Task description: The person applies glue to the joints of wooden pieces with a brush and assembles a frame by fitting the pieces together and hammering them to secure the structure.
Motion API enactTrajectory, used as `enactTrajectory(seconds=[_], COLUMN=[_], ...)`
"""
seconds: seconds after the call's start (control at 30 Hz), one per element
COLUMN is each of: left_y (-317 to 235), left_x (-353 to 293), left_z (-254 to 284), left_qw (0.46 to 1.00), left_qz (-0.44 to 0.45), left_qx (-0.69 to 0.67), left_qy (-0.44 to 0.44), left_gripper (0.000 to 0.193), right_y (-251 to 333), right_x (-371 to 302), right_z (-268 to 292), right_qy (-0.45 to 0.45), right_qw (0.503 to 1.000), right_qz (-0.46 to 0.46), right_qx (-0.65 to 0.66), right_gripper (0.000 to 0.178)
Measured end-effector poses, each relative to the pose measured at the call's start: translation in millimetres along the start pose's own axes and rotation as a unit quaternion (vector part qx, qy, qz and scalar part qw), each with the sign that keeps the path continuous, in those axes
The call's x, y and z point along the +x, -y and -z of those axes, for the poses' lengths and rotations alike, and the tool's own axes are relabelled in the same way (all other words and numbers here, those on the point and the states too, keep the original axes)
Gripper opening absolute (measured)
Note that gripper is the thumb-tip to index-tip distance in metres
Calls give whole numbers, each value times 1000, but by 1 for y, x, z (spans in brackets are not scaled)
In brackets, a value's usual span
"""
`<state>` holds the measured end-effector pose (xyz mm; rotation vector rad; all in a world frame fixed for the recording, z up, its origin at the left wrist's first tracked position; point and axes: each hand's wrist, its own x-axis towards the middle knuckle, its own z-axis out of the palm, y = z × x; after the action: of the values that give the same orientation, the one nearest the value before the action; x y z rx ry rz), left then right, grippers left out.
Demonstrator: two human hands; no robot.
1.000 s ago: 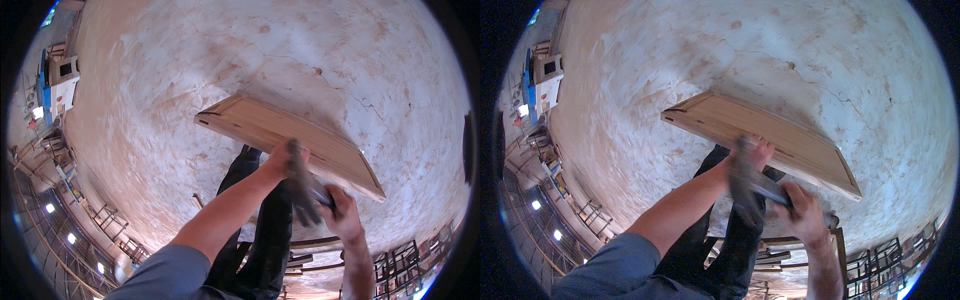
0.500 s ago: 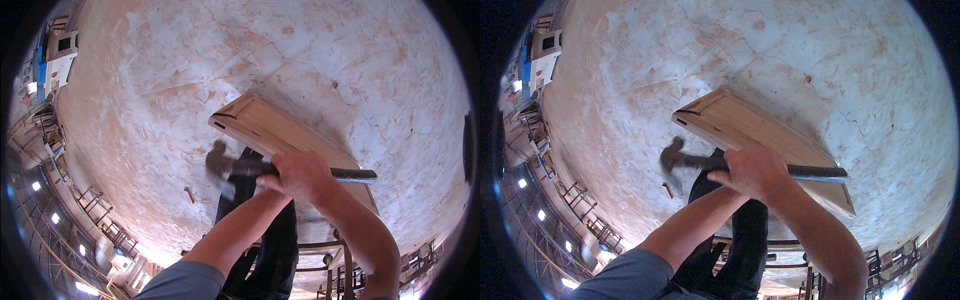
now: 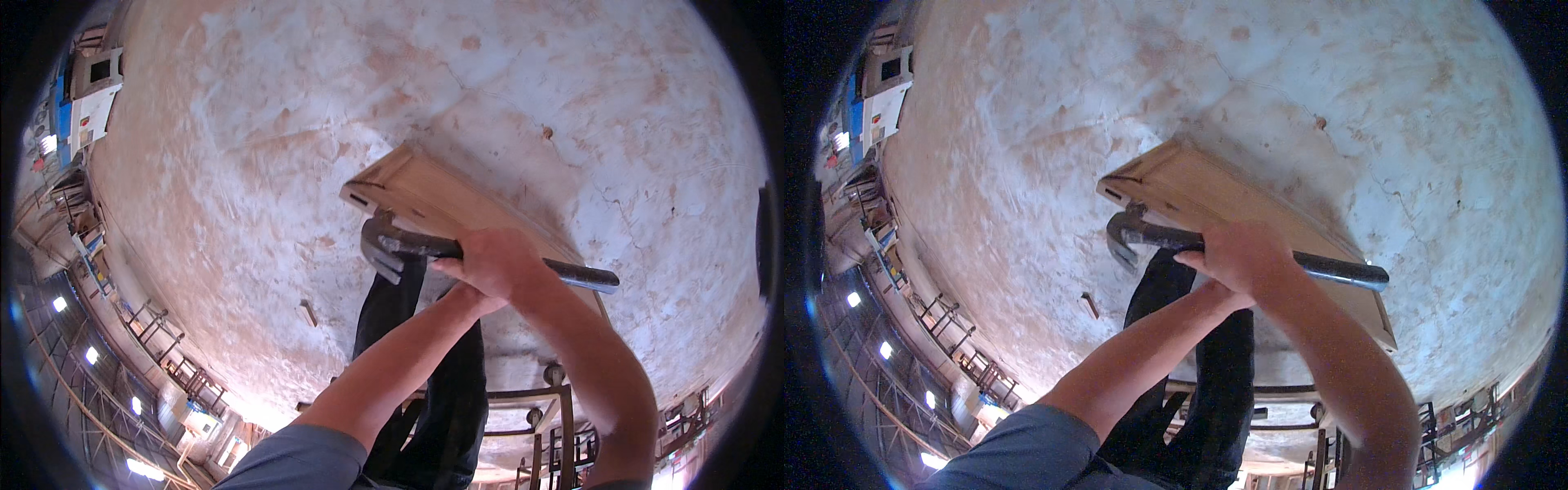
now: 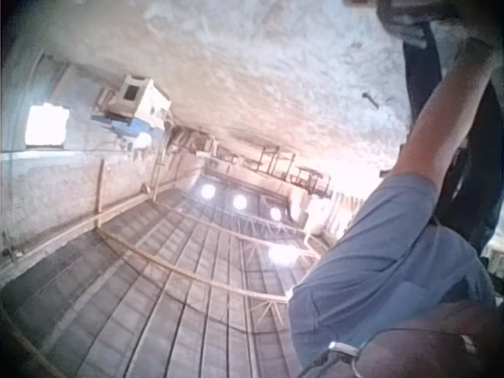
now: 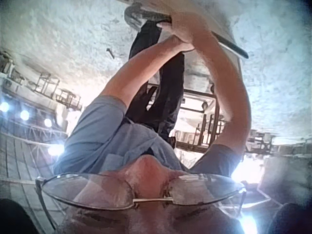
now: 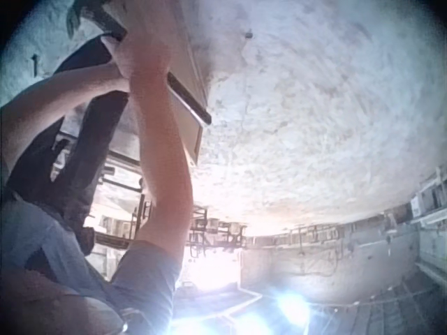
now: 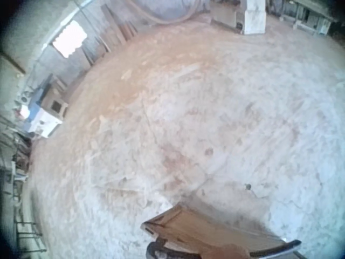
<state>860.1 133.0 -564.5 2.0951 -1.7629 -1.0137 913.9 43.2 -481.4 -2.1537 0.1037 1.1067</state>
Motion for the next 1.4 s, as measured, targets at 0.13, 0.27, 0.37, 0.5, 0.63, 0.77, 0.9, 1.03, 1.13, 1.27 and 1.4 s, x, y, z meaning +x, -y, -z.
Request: enactTrajectory(seconds=[0.13, 0.27, 0.37, 0.5, 0.63, 0.77, 0.9, 1.03, 1.13, 1.27, 1.4], left_y=[-5, -4, -7, -7, -8, -7, -6, -13, -4, -2, 1], left_x=[-6, -6, -2, -6, -1, -10, -10, 4, -7, -8, -8], left_z=[-5, -1, 2, 0, 2, 2, 4, -2, 7, 7, 3], left_qw=[1000, 1000, 1000, 1000, 1000, 1000, 999, 999, 997, 993, 998], left_qz=[1, 0, 1, 2, -8, 16, 21, -7, 37, 33, -35], left_qx=[-8, -10, -3, -7, 0, 2, 3, 2, 8, 17, 50], left_qy=[8, 9, 11, 15, 21, 19, 25, 44, 66, 112, 0], left_gripper=[17, 17, 17, 16, 16, 15, 15, 15, 14, 14, 8], right_y=[19, -6, 8, 20, 0, 33, 23, 10, 9, -26, -22], right_x=[-19, -23, -7, -29, -11, -17, -8, -6, -47, -149, -198], right_z=[5, -14, -1, 1, -16, 2, -11, -5, -33, -118, -222], right_qy=[-68, -86, -19, -99, -58, -29, -26, -36, -134, -352, -387], right_qw=[995, 977, 1000, 985, 996, 998, 996, 998, 988, 887, 787], right_qz=[68, 172, -3, 143, 58, 61, 67, -39, -18, -13, -190], right_qx=[3, 91, 6, 16, 34, 14, 60, 44, 81, 297, 441], right_gripper=[60, 62, 59, 58, 56, 57, 62, 63, 56, 46, 55])
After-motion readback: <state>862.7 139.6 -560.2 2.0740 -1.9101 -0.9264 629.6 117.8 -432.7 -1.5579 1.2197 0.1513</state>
